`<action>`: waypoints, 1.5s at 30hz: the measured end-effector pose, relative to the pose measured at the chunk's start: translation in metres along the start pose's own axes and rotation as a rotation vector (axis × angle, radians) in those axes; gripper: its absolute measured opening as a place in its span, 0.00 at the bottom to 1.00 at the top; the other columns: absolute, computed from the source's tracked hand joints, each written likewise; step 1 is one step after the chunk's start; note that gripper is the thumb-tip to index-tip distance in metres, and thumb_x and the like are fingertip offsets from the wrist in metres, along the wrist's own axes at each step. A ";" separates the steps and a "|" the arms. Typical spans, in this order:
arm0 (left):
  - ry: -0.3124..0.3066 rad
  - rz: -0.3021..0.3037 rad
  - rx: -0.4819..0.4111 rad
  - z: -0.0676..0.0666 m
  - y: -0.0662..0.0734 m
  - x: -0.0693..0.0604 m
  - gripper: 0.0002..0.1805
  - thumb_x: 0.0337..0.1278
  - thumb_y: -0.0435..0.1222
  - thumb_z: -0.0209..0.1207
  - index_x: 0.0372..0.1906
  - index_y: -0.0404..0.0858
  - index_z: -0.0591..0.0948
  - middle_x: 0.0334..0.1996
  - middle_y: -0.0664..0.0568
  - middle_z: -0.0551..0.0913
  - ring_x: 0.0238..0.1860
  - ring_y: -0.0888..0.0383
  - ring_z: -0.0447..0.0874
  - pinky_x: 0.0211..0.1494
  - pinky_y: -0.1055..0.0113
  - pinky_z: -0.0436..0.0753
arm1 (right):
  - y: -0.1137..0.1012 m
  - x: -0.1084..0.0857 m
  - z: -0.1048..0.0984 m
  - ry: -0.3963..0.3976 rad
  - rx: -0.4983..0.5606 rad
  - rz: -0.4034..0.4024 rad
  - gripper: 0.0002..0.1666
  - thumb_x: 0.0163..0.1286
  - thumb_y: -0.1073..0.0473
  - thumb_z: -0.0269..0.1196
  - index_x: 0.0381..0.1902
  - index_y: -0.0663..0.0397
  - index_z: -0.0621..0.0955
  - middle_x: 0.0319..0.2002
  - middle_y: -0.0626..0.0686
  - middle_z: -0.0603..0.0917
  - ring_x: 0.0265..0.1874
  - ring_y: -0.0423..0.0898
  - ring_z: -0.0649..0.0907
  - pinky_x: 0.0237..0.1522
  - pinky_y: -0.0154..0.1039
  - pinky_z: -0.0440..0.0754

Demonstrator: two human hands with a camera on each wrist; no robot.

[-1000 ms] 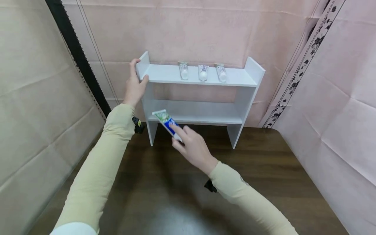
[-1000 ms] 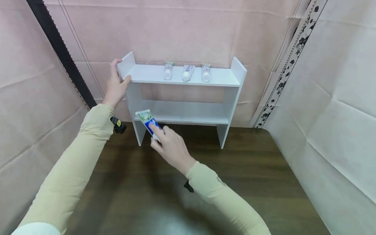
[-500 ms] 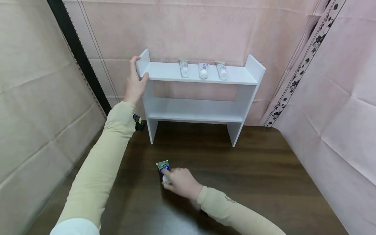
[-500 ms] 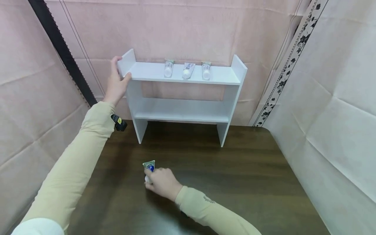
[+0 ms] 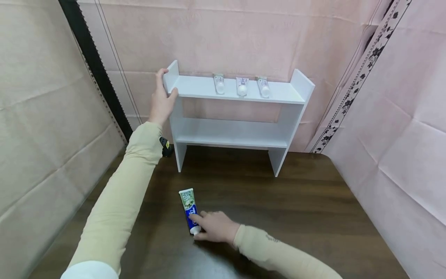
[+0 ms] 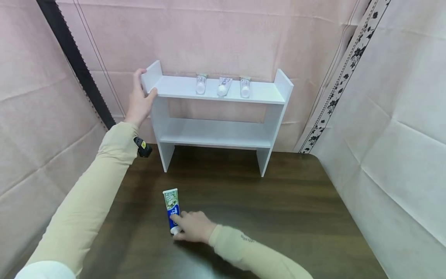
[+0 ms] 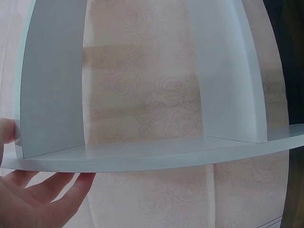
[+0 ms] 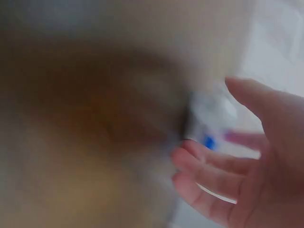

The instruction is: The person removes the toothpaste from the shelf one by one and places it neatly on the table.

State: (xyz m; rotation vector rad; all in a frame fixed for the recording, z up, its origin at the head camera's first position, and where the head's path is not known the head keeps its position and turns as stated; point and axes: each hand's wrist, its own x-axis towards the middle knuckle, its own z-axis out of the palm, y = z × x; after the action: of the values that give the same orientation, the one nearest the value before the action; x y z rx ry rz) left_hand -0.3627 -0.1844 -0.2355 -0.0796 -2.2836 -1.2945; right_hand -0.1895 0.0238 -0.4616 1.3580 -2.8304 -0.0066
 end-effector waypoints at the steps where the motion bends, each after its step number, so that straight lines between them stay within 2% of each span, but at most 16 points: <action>1: 0.002 -0.001 -0.005 0.000 0.000 0.000 0.31 0.70 0.42 0.47 0.71 0.65 0.50 0.62 0.34 0.74 0.49 0.44 0.77 0.45 0.58 0.76 | 0.007 0.003 -0.011 0.020 -0.019 -0.002 0.29 0.66 0.37 0.59 0.61 0.40 0.73 0.38 0.46 0.83 0.26 0.37 0.79 0.19 0.30 0.71; 3: 0.005 -0.002 -0.015 0.001 0.001 0.001 0.31 0.70 0.41 0.47 0.71 0.65 0.50 0.62 0.34 0.74 0.49 0.44 0.77 0.45 0.58 0.77 | 0.023 0.010 -0.040 0.078 -0.061 0.006 0.24 0.68 0.38 0.58 0.56 0.41 0.77 0.37 0.46 0.82 0.24 0.38 0.77 0.18 0.29 0.70; 6: 0.004 -0.008 -0.025 0.002 0.003 0.002 0.31 0.70 0.41 0.47 0.71 0.65 0.50 0.62 0.33 0.73 0.51 0.44 0.78 0.47 0.57 0.78 | 0.050 0.022 -0.088 0.219 -0.120 0.036 0.20 0.70 0.41 0.57 0.52 0.44 0.80 0.37 0.48 0.81 0.25 0.40 0.77 0.20 0.31 0.72; 9: 0.004 -0.011 -0.024 0.004 0.004 0.004 0.31 0.70 0.41 0.47 0.71 0.65 0.50 0.61 0.33 0.74 0.51 0.43 0.78 0.46 0.57 0.78 | 0.078 0.035 -0.139 0.375 -0.161 0.082 0.19 0.70 0.45 0.58 0.53 0.48 0.79 0.40 0.51 0.81 0.31 0.45 0.79 0.30 0.37 0.78; 13: 0.005 -0.013 -0.023 0.004 0.004 0.005 0.31 0.70 0.41 0.47 0.70 0.65 0.50 0.61 0.33 0.74 0.51 0.43 0.78 0.46 0.57 0.79 | 0.113 0.050 -0.201 0.622 -0.197 0.158 0.18 0.68 0.54 0.60 0.54 0.52 0.77 0.42 0.55 0.81 0.37 0.51 0.79 0.39 0.45 0.77; 16: 0.006 -0.016 -0.024 0.004 0.005 0.005 0.31 0.70 0.40 0.47 0.70 0.65 0.50 0.60 0.33 0.75 0.49 0.44 0.79 0.43 0.59 0.79 | 0.136 0.058 -0.232 0.781 -0.256 0.201 0.17 0.68 0.58 0.58 0.54 0.53 0.77 0.40 0.56 0.81 0.37 0.52 0.79 0.38 0.46 0.74; 18: 0.006 -0.013 -0.022 0.005 0.004 0.003 0.31 0.70 0.40 0.47 0.71 0.64 0.50 0.59 0.32 0.76 0.47 0.44 0.79 0.41 0.61 0.78 | 0.148 0.061 -0.244 0.835 -0.309 0.223 0.18 0.69 0.59 0.56 0.55 0.53 0.76 0.40 0.56 0.80 0.37 0.53 0.78 0.40 0.46 0.72; 21: 0.008 -0.005 -0.023 0.008 0.003 0.000 0.31 0.70 0.40 0.48 0.71 0.63 0.51 0.57 0.31 0.77 0.45 0.43 0.79 0.40 0.61 0.78 | 0.160 0.066 -0.250 0.820 -0.358 0.257 0.21 0.71 0.56 0.55 0.60 0.52 0.75 0.41 0.56 0.80 0.40 0.54 0.76 0.45 0.47 0.70; 24: 0.009 0.006 -0.031 0.011 0.001 -0.002 0.31 0.70 0.39 0.49 0.71 0.61 0.52 0.58 0.31 0.76 0.47 0.42 0.79 0.43 0.57 0.78 | 0.166 0.071 -0.250 0.740 -0.342 0.293 0.25 0.72 0.52 0.55 0.65 0.50 0.72 0.43 0.57 0.79 0.44 0.55 0.73 0.50 0.49 0.67; 27: 0.004 0.011 -0.038 0.012 -0.001 -0.002 0.31 0.70 0.38 0.49 0.71 0.61 0.52 0.59 0.30 0.75 0.50 0.42 0.78 0.47 0.53 0.79 | 0.169 0.076 -0.246 0.670 -0.309 0.311 0.26 0.74 0.49 0.53 0.66 0.50 0.71 0.44 0.57 0.77 0.48 0.55 0.71 0.52 0.50 0.65; 29: 0.000 0.016 -0.046 0.013 -0.001 -0.002 0.31 0.69 0.38 0.49 0.71 0.60 0.52 0.60 0.30 0.74 0.51 0.42 0.78 0.49 0.51 0.79 | 0.169 0.079 -0.242 0.661 -0.289 0.321 0.25 0.74 0.47 0.51 0.63 0.52 0.72 0.43 0.57 0.75 0.48 0.54 0.70 0.51 0.50 0.64; 33: 0.000 0.011 -0.051 0.010 -0.002 -0.001 0.32 0.70 0.38 0.49 0.71 0.61 0.52 0.62 0.31 0.72 0.53 0.42 0.77 0.51 0.51 0.79 | 0.164 0.081 -0.231 0.734 -0.263 0.345 0.23 0.74 0.44 0.50 0.55 0.54 0.71 0.41 0.57 0.75 0.44 0.54 0.70 0.47 0.49 0.64; 38: 0.004 0.000 -0.021 0.003 -0.002 0.003 0.32 0.71 0.40 0.48 0.71 0.64 0.50 0.60 0.32 0.74 0.50 0.43 0.78 0.45 0.56 0.79 | 0.154 0.081 -0.224 0.859 -0.235 0.348 0.22 0.72 0.46 0.52 0.52 0.57 0.72 0.38 0.57 0.81 0.36 0.54 0.75 0.42 0.48 0.67; 42: 0.011 0.004 -0.013 0.002 -0.002 0.003 0.31 0.70 0.41 0.48 0.71 0.65 0.50 0.58 0.32 0.76 0.48 0.43 0.78 0.42 0.58 0.77 | 0.150 0.076 -0.218 0.863 -0.097 0.360 0.22 0.72 0.49 0.52 0.56 0.57 0.71 0.41 0.58 0.86 0.28 0.52 0.78 0.35 0.45 0.73; 45: 0.012 0.005 -0.008 0.002 -0.003 0.002 0.31 0.70 0.41 0.48 0.71 0.65 0.50 0.58 0.32 0.76 0.48 0.43 0.78 0.44 0.58 0.77 | 0.146 0.067 -0.202 0.855 0.024 0.350 0.24 0.72 0.51 0.51 0.60 0.56 0.69 0.45 0.60 0.86 0.23 0.51 0.79 0.27 0.44 0.76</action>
State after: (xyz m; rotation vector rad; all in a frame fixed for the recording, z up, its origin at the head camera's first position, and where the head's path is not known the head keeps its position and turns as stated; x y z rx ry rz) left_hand -0.3661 -0.1845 -0.2377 -0.0795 -2.2670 -1.2981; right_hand -0.3447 0.0627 -0.2589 0.6054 -2.2583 0.4805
